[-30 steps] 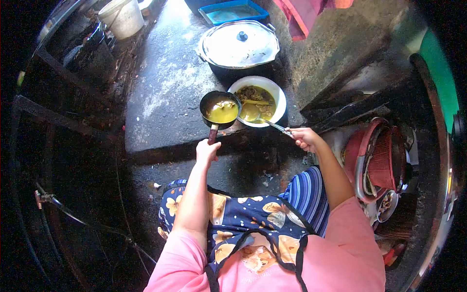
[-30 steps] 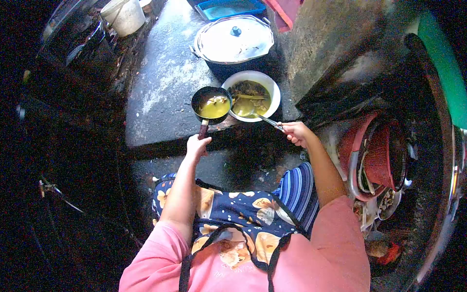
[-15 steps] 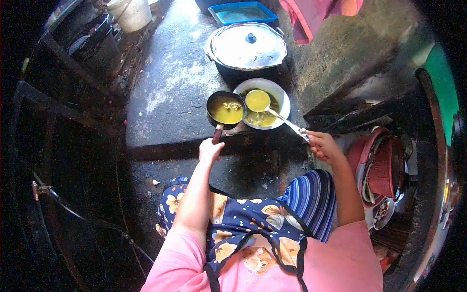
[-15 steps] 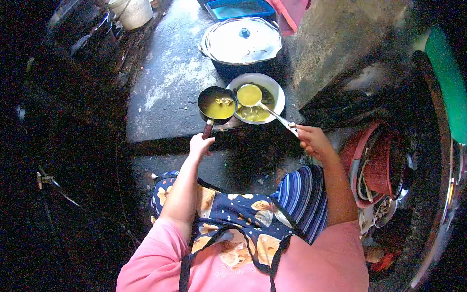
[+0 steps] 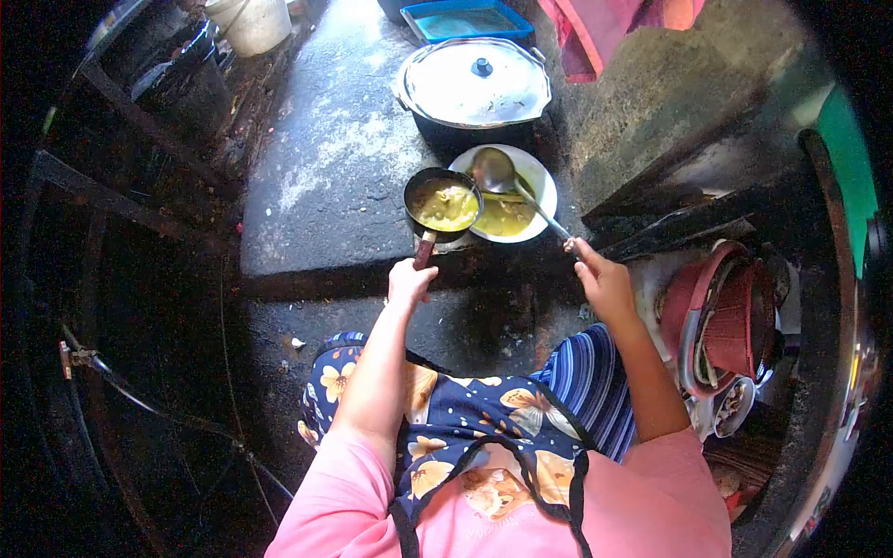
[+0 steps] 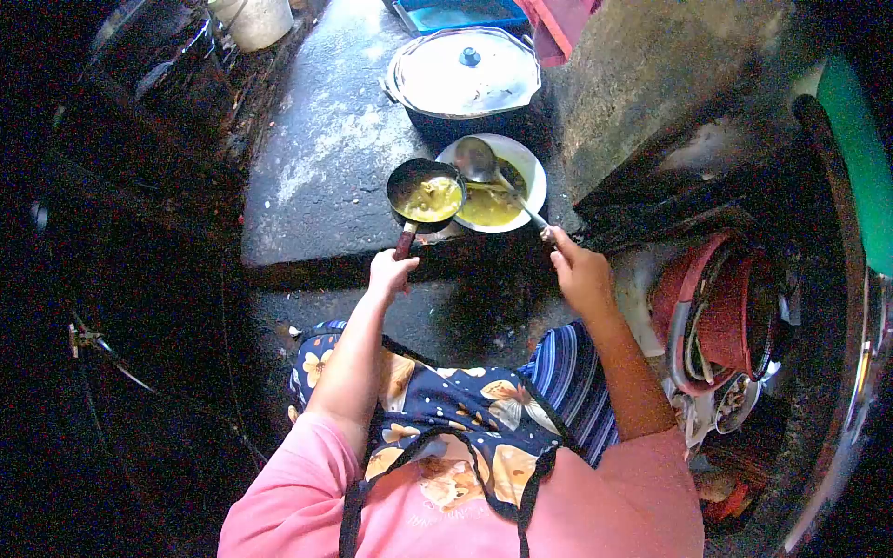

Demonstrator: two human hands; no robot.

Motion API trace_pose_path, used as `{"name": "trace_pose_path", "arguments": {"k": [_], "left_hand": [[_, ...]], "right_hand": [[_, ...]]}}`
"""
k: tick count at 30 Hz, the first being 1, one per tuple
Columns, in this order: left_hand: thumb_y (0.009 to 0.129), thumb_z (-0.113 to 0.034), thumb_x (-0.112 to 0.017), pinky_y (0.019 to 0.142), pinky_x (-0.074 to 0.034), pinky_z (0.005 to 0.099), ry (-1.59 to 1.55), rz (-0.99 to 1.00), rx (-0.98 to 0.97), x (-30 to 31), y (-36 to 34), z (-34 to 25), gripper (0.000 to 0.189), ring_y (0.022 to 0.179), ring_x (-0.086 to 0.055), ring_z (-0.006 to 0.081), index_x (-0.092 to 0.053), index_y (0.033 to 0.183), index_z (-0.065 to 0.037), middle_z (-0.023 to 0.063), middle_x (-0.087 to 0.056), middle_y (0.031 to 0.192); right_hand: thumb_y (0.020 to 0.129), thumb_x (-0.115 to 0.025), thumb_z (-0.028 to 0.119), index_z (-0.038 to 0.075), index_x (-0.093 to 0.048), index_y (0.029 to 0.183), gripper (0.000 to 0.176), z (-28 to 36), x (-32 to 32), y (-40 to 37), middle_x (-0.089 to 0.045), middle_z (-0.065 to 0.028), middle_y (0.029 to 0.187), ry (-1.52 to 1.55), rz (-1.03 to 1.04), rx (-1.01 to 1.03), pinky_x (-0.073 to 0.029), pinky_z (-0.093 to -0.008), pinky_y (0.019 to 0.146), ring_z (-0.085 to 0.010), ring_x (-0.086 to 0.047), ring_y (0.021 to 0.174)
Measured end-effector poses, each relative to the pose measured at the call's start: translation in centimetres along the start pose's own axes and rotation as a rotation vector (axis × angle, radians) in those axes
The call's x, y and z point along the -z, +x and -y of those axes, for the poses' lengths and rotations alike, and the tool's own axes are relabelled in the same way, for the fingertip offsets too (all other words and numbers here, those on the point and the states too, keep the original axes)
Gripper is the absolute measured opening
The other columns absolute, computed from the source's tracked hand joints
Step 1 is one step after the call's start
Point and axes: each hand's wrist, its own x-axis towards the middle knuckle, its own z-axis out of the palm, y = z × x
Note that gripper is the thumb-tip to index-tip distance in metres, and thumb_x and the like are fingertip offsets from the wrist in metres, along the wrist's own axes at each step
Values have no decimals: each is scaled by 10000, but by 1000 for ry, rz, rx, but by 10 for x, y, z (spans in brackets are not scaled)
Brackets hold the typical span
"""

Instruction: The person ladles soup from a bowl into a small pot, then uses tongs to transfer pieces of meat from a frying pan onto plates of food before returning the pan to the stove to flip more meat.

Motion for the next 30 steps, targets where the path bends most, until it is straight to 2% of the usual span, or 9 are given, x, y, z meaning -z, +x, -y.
{"name": "trace_pose_path", "arguments": {"k": [3,5,11,13,14,15,18,26,30], "left_hand": [[737,-170,-716,341,-422,310,-30,-7,1,1,0,-2,233,382,-502,155,-534,743,-24,35,-503,553],[742,-229,-703,417,-487,325,61,-36,31,3,1,-2,284,440,-601,199,-578,770,24,85,-579,582],[733,-216,-700,409,-472,321,15,-53,19,6,0,2,269,421,-579,186,-573,756,20,85,-575,583],[731,-213,-700,408,-469,320,21,-56,-1,4,0,-1,267,419,-577,185,-574,757,21,86,-575,583],[730,-213,-701,410,-469,321,24,-61,13,4,-1,-2,266,420,-578,184,-573,755,20,87,-575,583],[729,-212,-702,411,-470,322,28,-68,27,5,-3,-4,266,421,-579,184,-573,753,20,88,-575,583],[730,-211,-702,413,-471,321,35,-75,17,5,-2,-5,262,422,-579,182,-572,750,16,83,-574,582],[719,-166,-720,355,-443,315,-20,-80,34,3,-1,-2,243,411,-516,149,-542,732,-2,40,-522,585],[711,-170,-724,362,-443,320,-20,-74,13,2,1,0,246,411,-516,152,-538,701,-10,40,-516,557]], "right_hand": [[838,-588,240,197,-593,1194,359,-15,1,13,-653,-166,863,-116,11,-39,-491,-442,706,-350,-634,794],[841,-567,271,238,-610,1165,329,-19,-3,25,-659,-146,916,-288,236,-144,-493,-447,735,-343,-630,838],[825,-564,276,267,-645,1109,296,-54,-31,54,-672,-106,929,-255,340,-305,-472,-434,816,-303,-624,937],[808,-588,217,173,-631,1168,365,-78,-41,64,-644,-83,733,-91,395,-331,-486,-331,583,-175,-606,601],[827,-579,173,151,-635,1170,348,-61,-30,64,-544,4,620,155,470,-553,-390,-248,417,-68,-472,472],[827,-579,173,151,-635,1170,348,-63,-27,62,-544,4,620,155,464,-552,-390,-248,417,-68,-472,472],[887,-519,128,111,-602,1195,319,-81,-29,54,-473,50,601,758,568,-758,-247,-170,330,-14,-388,419],[883,-495,84,53,-522,1274,393,-74,-7,28,-492,42,664,943,406,-672,-247,-139,321,-8,-393,423],[869,-515,85,35,-506,1287,421,-27,40,27,-494,35,682,794,388,-620,-256,-134,330,-4,-421,463]]}}
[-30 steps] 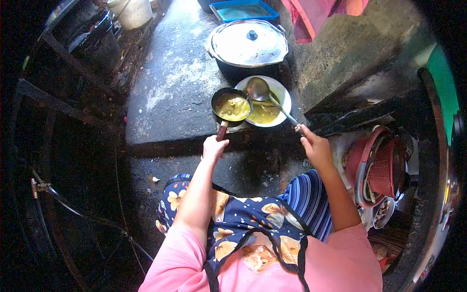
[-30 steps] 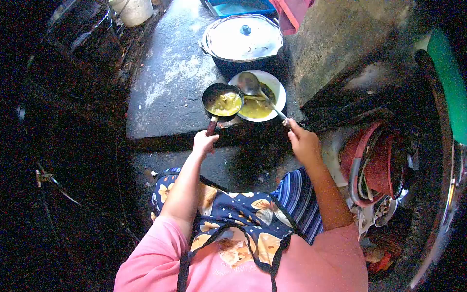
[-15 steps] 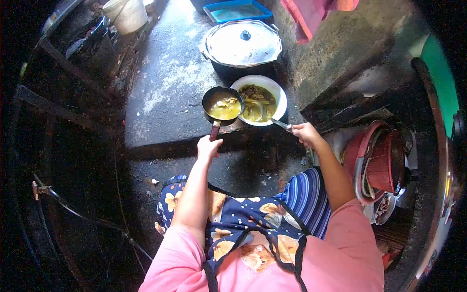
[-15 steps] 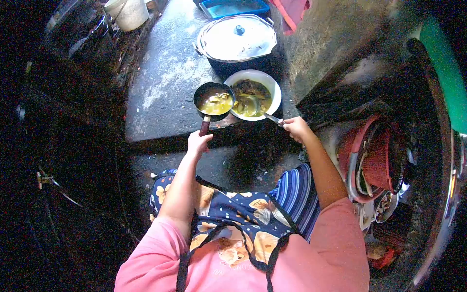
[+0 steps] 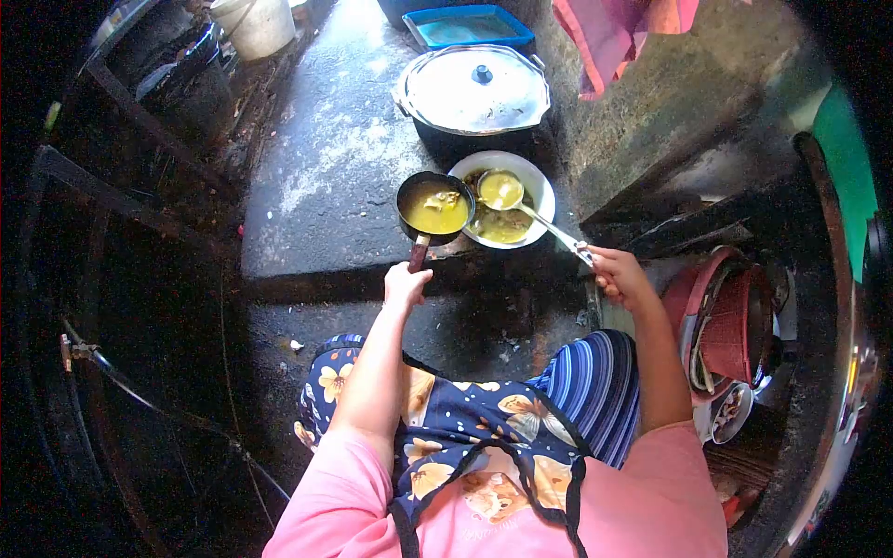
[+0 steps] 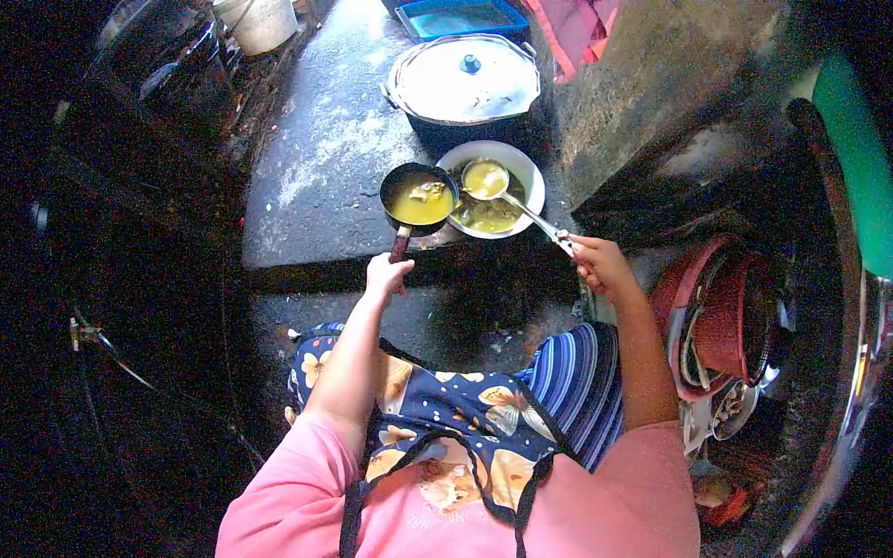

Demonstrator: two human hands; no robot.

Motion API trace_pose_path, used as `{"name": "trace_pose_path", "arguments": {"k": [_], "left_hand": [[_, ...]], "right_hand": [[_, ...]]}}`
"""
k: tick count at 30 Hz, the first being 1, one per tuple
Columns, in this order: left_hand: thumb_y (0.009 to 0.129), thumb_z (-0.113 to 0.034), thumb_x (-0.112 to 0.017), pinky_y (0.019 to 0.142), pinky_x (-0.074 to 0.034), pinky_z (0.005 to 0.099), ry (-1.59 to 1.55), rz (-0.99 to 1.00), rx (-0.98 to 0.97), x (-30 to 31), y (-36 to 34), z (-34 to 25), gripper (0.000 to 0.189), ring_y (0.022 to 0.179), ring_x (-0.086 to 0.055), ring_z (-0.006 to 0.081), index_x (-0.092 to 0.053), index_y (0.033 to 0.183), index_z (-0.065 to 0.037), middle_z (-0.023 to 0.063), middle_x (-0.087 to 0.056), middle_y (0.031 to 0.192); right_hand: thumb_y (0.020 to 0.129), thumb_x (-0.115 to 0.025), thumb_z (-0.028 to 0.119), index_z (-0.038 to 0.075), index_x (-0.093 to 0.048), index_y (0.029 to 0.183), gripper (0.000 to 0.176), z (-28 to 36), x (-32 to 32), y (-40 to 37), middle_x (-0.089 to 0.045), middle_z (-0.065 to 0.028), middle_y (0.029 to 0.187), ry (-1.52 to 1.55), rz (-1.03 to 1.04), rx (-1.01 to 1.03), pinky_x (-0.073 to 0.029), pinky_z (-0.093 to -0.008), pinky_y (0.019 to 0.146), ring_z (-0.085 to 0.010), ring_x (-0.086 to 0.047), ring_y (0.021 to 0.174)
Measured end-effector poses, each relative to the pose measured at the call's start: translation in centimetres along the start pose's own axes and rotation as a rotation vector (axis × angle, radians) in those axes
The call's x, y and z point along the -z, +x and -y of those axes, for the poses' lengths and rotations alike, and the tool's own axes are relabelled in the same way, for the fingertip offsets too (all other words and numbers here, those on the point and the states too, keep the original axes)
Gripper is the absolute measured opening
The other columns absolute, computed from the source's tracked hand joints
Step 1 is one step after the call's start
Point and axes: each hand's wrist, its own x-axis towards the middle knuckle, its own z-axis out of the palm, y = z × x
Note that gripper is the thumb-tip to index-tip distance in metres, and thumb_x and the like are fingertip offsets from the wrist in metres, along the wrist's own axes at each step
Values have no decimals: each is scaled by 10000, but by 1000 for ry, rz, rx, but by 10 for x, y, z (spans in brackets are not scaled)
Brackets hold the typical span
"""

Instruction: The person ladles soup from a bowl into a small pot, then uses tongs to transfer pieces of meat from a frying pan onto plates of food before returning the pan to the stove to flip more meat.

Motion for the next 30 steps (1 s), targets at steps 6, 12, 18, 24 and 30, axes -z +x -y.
{"name": "trace_pose_path", "arguments": {"k": [6,12,18,24,30], "left_hand": [[732,-192,-711,404,-472,327,7,43,-2,-3,-3,-7,258,410,-567,183,-545,715,5,71,-548,538],[730,-175,-717,359,-446,314,-94,80,4,-9,-3,-8,247,402,-535,163,-537,709,-8,55,-532,566],[753,-172,-702,344,-377,278,-336,128,27,-6,-25,-25,234,372,-438,122,-500,701,-65,3,-456,516],[772,-188,-697,352,-375,273,-326,62,-8,15,-42,-37,258,368,-419,109,-480,681,-82,-5,-447,510],[772,-203,-716,348,-374,254,-320,8,-22,43,-68,-39,259,364,-453,104,-501,727,-66,-3,-470,505]], "right_hand": [[892,-489,144,20,-501,1287,414,26,-8,-2,-497,25,654,-88,107,88,-258,-146,324,-10,-389,418],[901,-478,208,80,-545,1257,384,29,-37,13,-549,-6,680,-72,274,92,-323,-173,331,-42,-448,418],[952,-424,393,20,-524,1242,483,49,-33,37,-590,-41,673,-78,562,64,-421,-215,407,-92,-522,473],[805,-688,111,3,-624,803,126,37,-46,218,-607,-46,626,246,-144,370,-447,-226,411,-98,-539,451],[733,-785,239,-38,-607,767,331,85,-83,315,-620,-112,643,473,-506,105,-503,-274,411,-162,-581,472]]}}
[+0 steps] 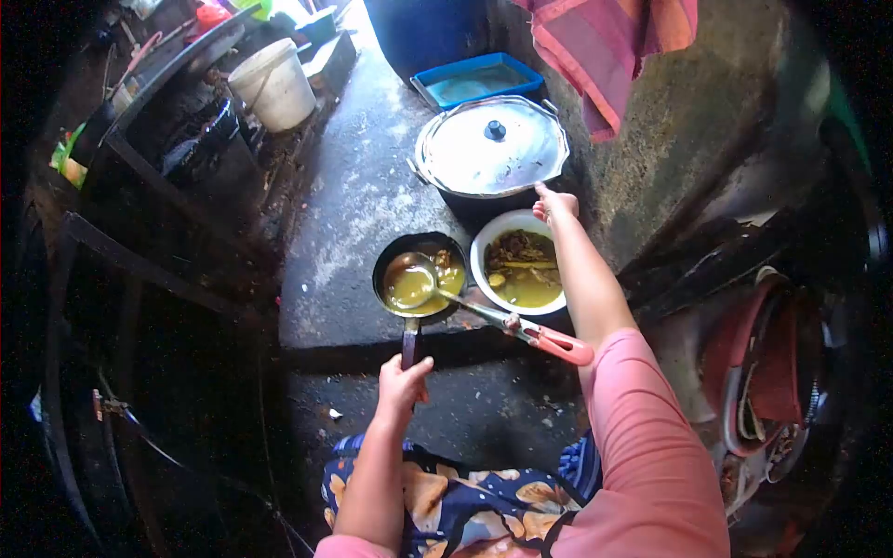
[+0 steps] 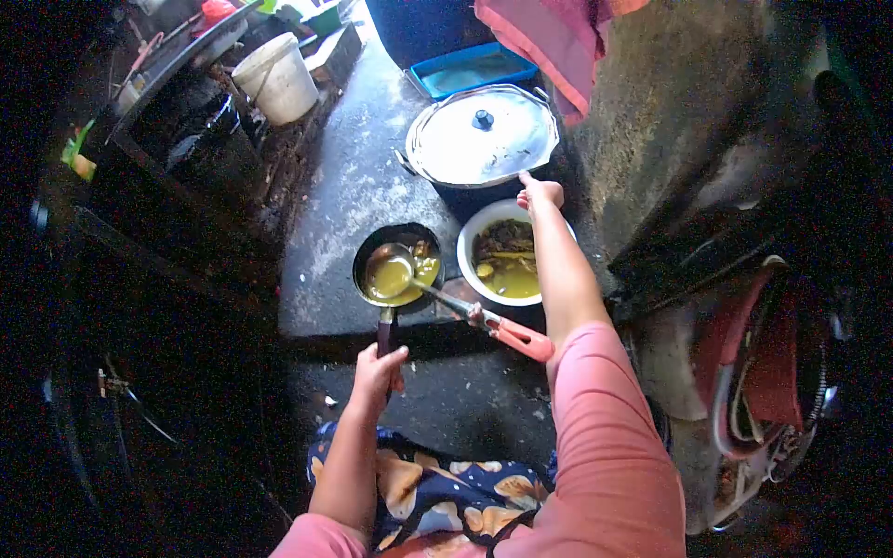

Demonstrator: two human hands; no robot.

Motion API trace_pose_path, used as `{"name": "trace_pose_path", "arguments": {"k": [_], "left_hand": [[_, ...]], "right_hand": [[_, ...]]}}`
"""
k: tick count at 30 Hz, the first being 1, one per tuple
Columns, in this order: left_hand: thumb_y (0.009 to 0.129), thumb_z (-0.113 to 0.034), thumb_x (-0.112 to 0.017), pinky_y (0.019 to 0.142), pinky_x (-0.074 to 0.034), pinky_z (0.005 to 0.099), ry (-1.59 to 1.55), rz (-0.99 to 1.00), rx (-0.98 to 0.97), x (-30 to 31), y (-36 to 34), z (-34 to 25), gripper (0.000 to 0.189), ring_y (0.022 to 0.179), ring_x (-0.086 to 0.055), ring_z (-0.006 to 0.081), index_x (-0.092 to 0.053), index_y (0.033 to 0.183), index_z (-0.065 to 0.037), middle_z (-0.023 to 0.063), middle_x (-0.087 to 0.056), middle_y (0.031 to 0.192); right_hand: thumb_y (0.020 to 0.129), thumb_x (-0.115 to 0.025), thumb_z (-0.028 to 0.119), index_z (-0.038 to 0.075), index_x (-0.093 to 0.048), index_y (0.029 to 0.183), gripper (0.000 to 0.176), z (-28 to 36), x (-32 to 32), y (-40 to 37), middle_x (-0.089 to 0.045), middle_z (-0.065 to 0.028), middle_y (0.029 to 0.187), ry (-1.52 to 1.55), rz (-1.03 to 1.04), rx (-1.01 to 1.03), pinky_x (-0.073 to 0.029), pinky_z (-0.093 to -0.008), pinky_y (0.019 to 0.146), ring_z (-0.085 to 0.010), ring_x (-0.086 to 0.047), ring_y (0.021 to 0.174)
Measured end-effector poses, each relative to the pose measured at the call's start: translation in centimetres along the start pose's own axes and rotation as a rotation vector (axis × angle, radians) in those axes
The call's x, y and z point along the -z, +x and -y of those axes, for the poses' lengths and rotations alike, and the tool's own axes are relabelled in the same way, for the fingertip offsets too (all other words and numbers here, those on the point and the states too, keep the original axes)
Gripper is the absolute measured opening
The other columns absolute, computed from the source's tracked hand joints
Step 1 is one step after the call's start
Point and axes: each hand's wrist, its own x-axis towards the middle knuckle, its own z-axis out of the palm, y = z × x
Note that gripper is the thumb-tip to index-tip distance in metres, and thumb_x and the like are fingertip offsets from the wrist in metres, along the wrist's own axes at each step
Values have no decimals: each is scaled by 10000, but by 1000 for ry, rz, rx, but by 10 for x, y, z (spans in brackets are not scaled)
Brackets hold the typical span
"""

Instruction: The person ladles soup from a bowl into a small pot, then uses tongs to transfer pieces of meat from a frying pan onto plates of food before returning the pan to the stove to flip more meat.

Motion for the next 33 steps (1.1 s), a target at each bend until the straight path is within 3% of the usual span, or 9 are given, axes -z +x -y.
{"name": "trace_pose_path", "arguments": {"k": [2,5,7,11,15,23,28,33], "left_hand": [[780,-193,-713,353,-372,244,-15,-18,12,5,-9,-2,238,361,-447,99,-517,755,-60,-3,-477,503],[780,-186,-713,352,-370,242,-52,-52,37,6,-21,-6,224,360,-445,96,-530,767,-58,-8,-473,501],[782,-183,-713,354,-376,243,-31,-60,36,9,-25,-9,219,358,-437,93,-538,778,-51,-13,-465,500],[784,-175,-711,354,-381,243,-60,-39,27,7,-27,-14,220,358,-437,91,-527,770,-55,-15,-461,498],[786,-173,-711,351,-388,240,-74,-16,24,5,-23,-15,230,354,-439,93,-510,759,-64,-14,-456,491],[784,-170,-709,345,-377,234,-86,32,8,2,-23,-24,233,350,-440,95,-505,761,-60,-6,-470,500],[784,-166,-708,346,-380,234,-115,58,-5,1,-27,-31,232,350,-435,93,-501,758,-63,-14,-456,499],[781,-162,-707,348,-383,240,-116,68,-12,-1,-28,-33,233,358,-432,87,-496,757,-68,-22,-440,498]], "right_hand": [[698,-812,270,-55,-600,760,393,3,-13,2,-634,-151,670,43,-98,-54,-502,-287,382,-185,-604,482],[723,-779,165,-67,-603,766,294,0,-21,12,-630,-148,661,97,-98,-27,-501,-281,374,-180,-600,474],[708,-683,29,-66,-600,729,128,7,-25,18,-618,-140,654,89,-107,-13,-510,-271,375,-175,-585,451],[714,-638,24,-64,-581,710,105,3,-13,22,-603,-141,666,165,-146,-34,-520,-277,388,-189,-581,456],[696,-654,28,-91,-583,748,148,-7,26,10,-603,-132,667,201,-38,-48,-532,-265,411,-174,-590,475],[840,-572,122,-18,-573,805,145,-32,157,-81,-601,-93,732,82,159,-27,-524,-258,451,-152,-586,535],[813,-575,91,-8,-581,795,101,-67,224,-127,-597,-87,724,-17,128,-125,-547,-278,483,-162,-590,556],[773,-582,68,-17,-580,765,85,-83,246,-126,-595,-100,704,-70,129,-187,-554,-295,487,-177,-591,557]]}}
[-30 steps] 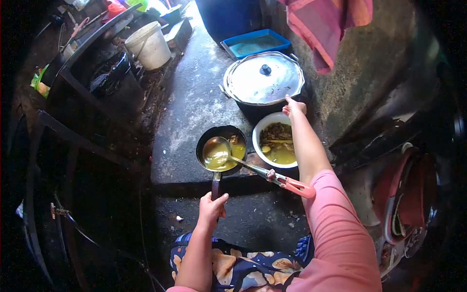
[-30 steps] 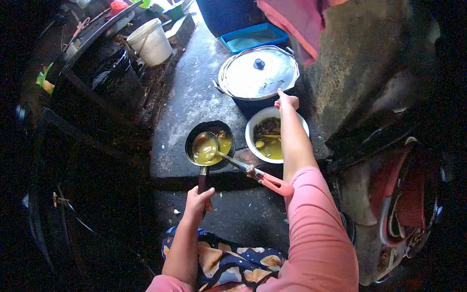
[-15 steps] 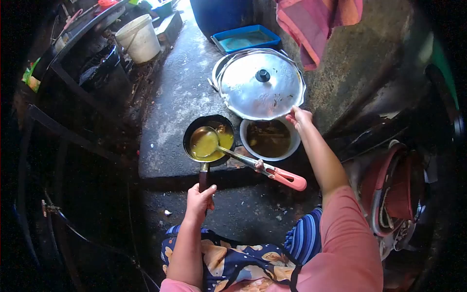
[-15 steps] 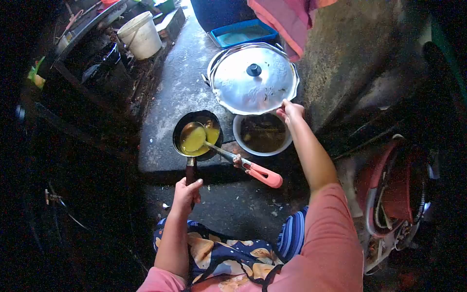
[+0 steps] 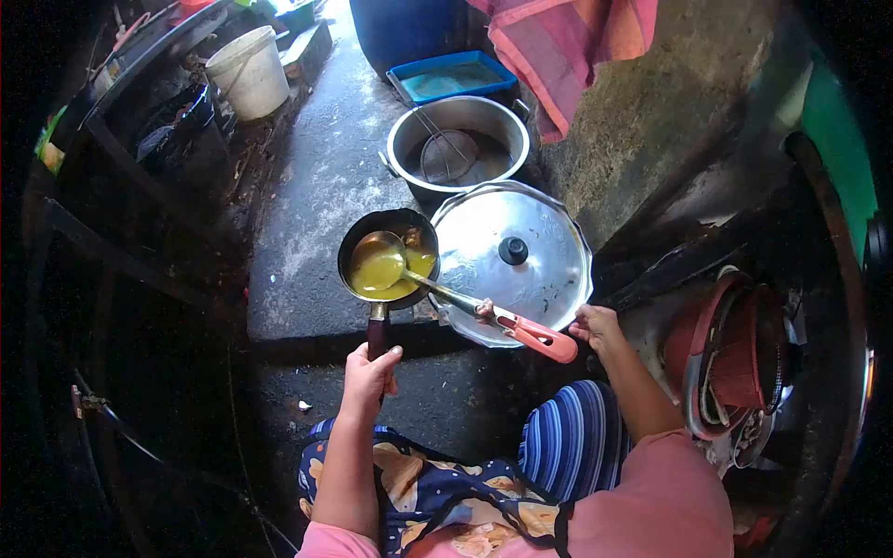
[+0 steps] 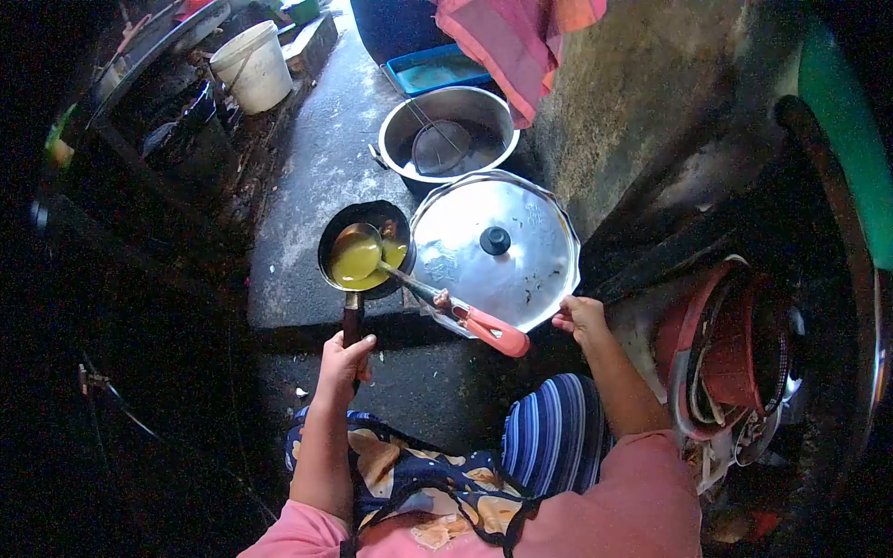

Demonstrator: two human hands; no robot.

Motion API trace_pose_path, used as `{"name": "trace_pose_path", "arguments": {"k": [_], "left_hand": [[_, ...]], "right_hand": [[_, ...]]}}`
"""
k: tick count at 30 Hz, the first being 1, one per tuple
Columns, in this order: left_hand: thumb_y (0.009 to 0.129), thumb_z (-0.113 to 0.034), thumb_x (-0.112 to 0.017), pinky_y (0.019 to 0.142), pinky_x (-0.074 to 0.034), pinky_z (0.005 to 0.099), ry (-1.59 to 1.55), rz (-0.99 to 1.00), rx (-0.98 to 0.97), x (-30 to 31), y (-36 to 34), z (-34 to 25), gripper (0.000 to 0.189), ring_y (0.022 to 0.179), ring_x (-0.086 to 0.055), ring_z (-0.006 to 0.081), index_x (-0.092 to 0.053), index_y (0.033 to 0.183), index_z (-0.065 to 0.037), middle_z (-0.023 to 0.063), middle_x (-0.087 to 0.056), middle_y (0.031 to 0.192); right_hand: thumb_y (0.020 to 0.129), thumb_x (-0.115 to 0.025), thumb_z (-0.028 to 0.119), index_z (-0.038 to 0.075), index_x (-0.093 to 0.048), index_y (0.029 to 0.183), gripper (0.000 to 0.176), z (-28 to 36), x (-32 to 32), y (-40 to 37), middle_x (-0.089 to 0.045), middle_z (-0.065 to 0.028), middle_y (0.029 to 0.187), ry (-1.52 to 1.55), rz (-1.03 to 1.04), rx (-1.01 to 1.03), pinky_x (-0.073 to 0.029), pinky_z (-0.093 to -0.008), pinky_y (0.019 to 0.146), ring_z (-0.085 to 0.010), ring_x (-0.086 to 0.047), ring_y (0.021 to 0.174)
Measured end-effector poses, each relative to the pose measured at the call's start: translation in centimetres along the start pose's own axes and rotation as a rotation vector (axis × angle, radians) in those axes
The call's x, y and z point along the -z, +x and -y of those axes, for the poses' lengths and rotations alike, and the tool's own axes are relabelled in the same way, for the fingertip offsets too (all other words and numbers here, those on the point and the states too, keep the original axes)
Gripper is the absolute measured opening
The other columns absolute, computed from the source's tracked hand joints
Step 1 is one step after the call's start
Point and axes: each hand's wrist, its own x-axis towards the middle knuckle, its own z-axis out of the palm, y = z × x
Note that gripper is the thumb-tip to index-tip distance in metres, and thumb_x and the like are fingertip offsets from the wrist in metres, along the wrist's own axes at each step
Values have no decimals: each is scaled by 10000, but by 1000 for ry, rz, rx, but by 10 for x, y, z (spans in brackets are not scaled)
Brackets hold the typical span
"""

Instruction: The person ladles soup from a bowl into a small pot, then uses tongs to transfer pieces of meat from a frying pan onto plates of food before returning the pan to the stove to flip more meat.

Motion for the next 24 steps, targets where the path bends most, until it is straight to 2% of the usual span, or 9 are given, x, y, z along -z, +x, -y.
{"name": "trace_pose_path", "arguments": {"k": [1,6,9,14,16,18,20,23,24], "left_hand": [[781,-162,-707,347,-383,241,15,-14,2,-3,2,0,232,359,-432,85,-496,758,-68,-22,-440,498],[779,-164,-708,343,-376,242,2,0,-11,-2,7,2,233,361,-433,84,-498,761,-66,-22,-445,501],[789,-124,-686,352,-379,256,16,-20,11,-5,7,-2,229,349,-403,90,-465,745,-79,-22,-415,489],[780,-164,-708,342,-373,238,7,-4,5,-2,11,4,226,361,-433,83,-502,755,-72,-25,-445,507],[780,-164,-707,342,-372,237,5,-10,15,-4,12,2,226,361,-431,82,-502,755,-73,-25,-445,508],[782,-166,-705,343,-373,235,22,-25,30,-8,12,0,225,362,-427,80,-501,754,-75,-27,-445,508],[783,-164,-704,344,-374,234,7,-11,29,-8,14,3,223,363,-427,80,-501,754,-76,-27,-444,508],[785,-162,-699,346,-376,233,-9,11,12,-9,16,4,219,363,-424,79,-501,752,-76,-26,-443,508],[787,-163,-697,347,-377,233,-10,19,2,-10,17,4,218,362,-422,79,-501,751,-75,-26,-442,507]], "right_hand": [[762,-585,63,-22,-579,768,85,-7,6,4,-595,-100,706,19,59,-5,-557,-299,492,-180,-591,556],[761,-617,59,-18,-581,788,89,-53,13,35,-594,-97,703,106,2,-44,-562,-307,491,-180,-592,559],[766,-626,53,-14,-583,796,86,-53,3,41,-598,-101,714,128,-18,-51,-566,-312,497,-184,-594,564],[782,-626,41,-16,-592,838,87,-58,-10,49,-606,-112,719,107,-69,-106,-575,-338,528,-202,-595,560],[805,-650,80,-24,-590,894,149,-75,4,73,-612,-130,784,116,-39,-124,-580,-361,587,-219,-608,631],[830,-668,158,-36,-578,959,250,-91,19,97,-608,-158,881,269,135,-286,-573,-383,668,-249,-621,762],[851,-658,246,-40,-564,1028,350,-97,26,107,-599,-175,943,325,231,-300,-550,-391,734,-273,-607,862],[859,-638,216,3,-572,1013,271,-79,25,86,-595,-108,892,264,162,-247,-555,-364,668,-215,-597,768],[861,-624,197,24,-573,994,224,-65,20,66,-580,-71,849,133,36,-105,-548,-350,618,-178,-579,722]]}}
